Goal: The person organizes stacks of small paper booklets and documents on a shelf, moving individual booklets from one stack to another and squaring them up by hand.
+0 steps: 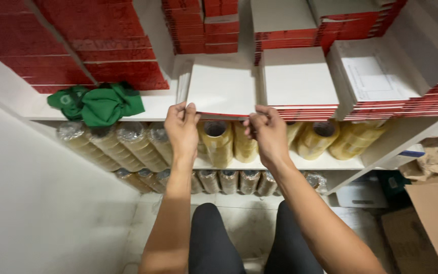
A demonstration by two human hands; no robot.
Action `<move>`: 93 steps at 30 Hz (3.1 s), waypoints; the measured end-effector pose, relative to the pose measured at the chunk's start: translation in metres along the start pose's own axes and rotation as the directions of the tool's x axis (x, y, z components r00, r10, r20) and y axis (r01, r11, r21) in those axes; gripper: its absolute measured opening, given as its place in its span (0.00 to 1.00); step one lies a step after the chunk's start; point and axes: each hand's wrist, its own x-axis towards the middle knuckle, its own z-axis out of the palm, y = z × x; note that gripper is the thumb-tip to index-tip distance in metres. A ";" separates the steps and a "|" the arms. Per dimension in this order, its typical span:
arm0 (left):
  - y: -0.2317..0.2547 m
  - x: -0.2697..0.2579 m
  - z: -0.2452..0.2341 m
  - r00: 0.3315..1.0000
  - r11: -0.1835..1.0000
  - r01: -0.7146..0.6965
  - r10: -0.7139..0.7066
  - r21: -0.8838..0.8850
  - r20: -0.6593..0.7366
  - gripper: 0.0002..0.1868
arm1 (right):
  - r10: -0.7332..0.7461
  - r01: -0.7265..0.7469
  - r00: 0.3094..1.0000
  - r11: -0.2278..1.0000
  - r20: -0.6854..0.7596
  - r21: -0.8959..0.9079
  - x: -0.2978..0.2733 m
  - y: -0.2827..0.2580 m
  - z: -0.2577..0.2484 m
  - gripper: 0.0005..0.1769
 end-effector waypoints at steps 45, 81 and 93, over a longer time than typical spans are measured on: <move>0.043 -0.031 0.113 0.991 0.996 0.065 -0.057 -0.062 0.125 0.17 | -0.288 0.277 0.892 0.957 -0.348 -0.082 -0.002 -0.010 -0.075 0.08; 0.030 -0.022 -0.028 0.824 0.290 -0.565 0.241 0.773 0.512 0.23 | -0.141 0.137 0.894 0.990 -0.425 -0.042 0.038 -0.010 -0.113 0.21; 0.010 -0.096 0.077 0.887 0.741 -0.446 0.288 0.503 0.362 0.22 | -0.054 0.084 0.977 0.986 -0.207 0.143 -0.028 -0.045 -0.107 0.36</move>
